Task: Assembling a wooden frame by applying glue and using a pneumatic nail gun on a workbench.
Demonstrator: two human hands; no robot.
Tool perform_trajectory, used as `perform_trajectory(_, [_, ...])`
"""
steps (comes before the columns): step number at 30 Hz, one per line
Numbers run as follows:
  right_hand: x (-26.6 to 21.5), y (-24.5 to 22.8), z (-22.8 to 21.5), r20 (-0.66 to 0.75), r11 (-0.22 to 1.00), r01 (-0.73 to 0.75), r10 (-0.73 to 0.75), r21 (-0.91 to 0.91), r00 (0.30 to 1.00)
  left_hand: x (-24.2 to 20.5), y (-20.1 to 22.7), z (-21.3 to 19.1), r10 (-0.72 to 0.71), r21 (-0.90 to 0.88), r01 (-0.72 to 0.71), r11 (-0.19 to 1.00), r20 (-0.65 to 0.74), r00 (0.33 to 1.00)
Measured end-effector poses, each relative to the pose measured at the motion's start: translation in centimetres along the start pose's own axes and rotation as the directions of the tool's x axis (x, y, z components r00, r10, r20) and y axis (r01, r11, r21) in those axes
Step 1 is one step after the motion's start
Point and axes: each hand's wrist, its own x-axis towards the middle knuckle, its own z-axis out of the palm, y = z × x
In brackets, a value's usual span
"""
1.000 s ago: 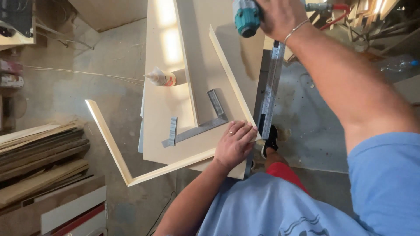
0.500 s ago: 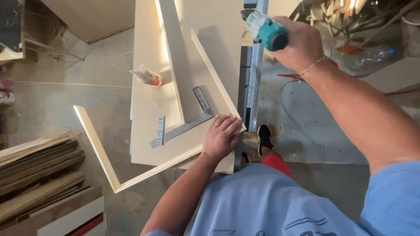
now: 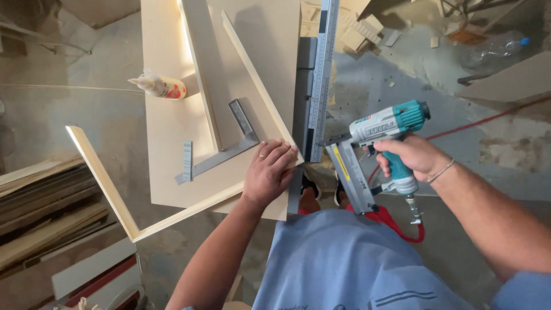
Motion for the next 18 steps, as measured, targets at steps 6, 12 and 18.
perform_trajectory(6, [1.0,2.1,0.2,0.127,0.984,-0.154,0.142,0.094,0.982,0.3,0.3,0.0,-0.017,-0.016,0.018,1.000,0.044,0.999])
perform_trajectory(12, [1.8,1.3,0.3,0.170,0.977,-0.162,0.138,0.136,0.976,0.3,0.7,-0.1,-0.020,-0.017,0.021,1.000,0.059,0.998])
perform_trajectory(18, [2.0,0.9,0.7,0.160,0.970,-0.153,0.123,0.188,0.979,0.4,0.4,-0.1,-0.020,-0.034,0.022,0.999,0.059,0.998])
